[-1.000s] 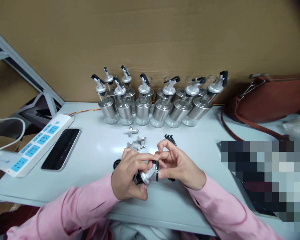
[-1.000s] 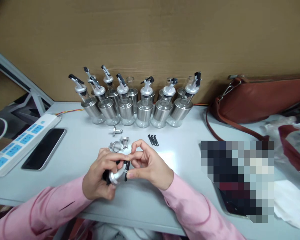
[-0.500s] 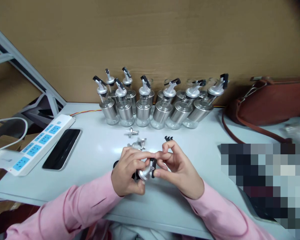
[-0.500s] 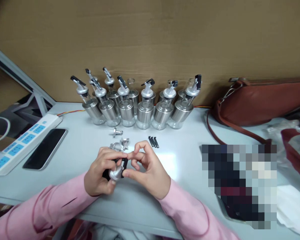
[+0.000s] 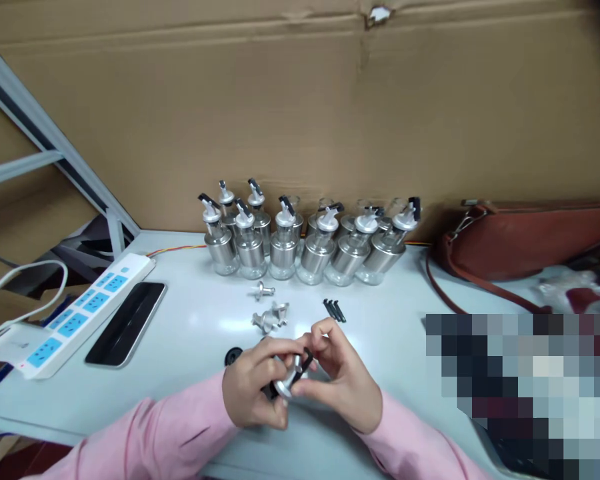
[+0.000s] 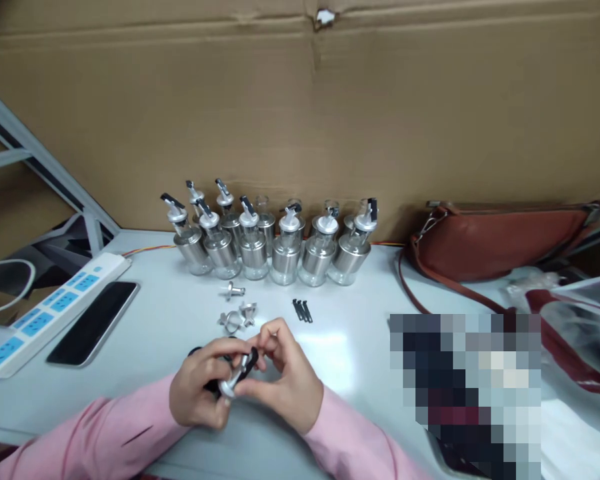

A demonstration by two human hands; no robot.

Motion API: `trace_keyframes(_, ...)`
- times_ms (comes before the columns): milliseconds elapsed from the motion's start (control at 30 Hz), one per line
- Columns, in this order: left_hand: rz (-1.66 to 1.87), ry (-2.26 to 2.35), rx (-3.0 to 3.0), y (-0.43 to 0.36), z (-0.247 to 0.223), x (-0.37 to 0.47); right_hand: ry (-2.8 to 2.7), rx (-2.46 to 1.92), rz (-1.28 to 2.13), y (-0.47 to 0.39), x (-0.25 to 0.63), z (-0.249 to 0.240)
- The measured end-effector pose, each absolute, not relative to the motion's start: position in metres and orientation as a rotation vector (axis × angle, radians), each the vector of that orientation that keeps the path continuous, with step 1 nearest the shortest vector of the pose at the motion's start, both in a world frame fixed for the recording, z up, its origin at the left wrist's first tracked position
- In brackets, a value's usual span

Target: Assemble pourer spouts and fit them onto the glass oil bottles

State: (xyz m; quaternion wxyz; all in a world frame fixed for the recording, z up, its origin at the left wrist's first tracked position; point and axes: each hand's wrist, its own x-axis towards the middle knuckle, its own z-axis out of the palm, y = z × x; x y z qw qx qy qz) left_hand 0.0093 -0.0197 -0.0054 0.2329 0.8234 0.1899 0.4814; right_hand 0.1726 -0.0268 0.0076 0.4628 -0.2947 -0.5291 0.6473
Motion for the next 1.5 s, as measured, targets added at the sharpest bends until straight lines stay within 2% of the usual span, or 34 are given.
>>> trace_keyframes(133,1.303,0.569,2.194,-0.024,-0.004,0.011,-1.224,-0.679,1.715,-0.024,0.173,0.008)
trace_keyframes(433,1.362,0.58,2.464,-0.023,0.0,0.012,-0.994,-0.497,2.053,-0.011,0.181,0.0)
trace_keyframes(733,1.359,0.7,2.49,-0.032,0.0,0.016,-0.991,-0.535,2.015,-0.012,0.177,-0.004)
trace_keyframes(800,1.263,0.775,2.539,-0.032,0.007,0.012,-0.963,-0.576,1.959,-0.01,0.178,-0.004)
trace_keyframes(867,1.028,0.738,2.651,-0.031,0.021,0.005,-0.911,-0.63,1.884,-0.007,0.179,-0.004)
trace_keyframes(967,0.871,0.745,2.742,-0.022,0.054,-0.009,-0.8,-0.692,1.764,-0.003,0.181,-0.002)
trace_keyframes(1167,0.932,1.011,2.866,0.061,0.152,-0.003,-0.645,-0.671,1.796,-0.002,0.182,0.011)
trace_keyframes(1233,0.667,1.321,2.849,0.103,0.176,0.013,-0.658,-0.682,1.819,-0.001,0.184,0.012)
trace_keyframes(1267,0.428,1.462,2.809,0.123,0.184,0.022,-0.672,-0.691,1.818,-0.001,0.186,0.012)
trace_keyframes(1367,0.094,1.539,2.724,0.175,0.191,0.049,-0.712,-0.698,1.775,0.002,0.193,0.012)
trace_keyframes(1500,-0.195,1.567,2.632,0.213,0.175,0.068,-0.77,-0.663,1.707,0.003,0.201,0.016)
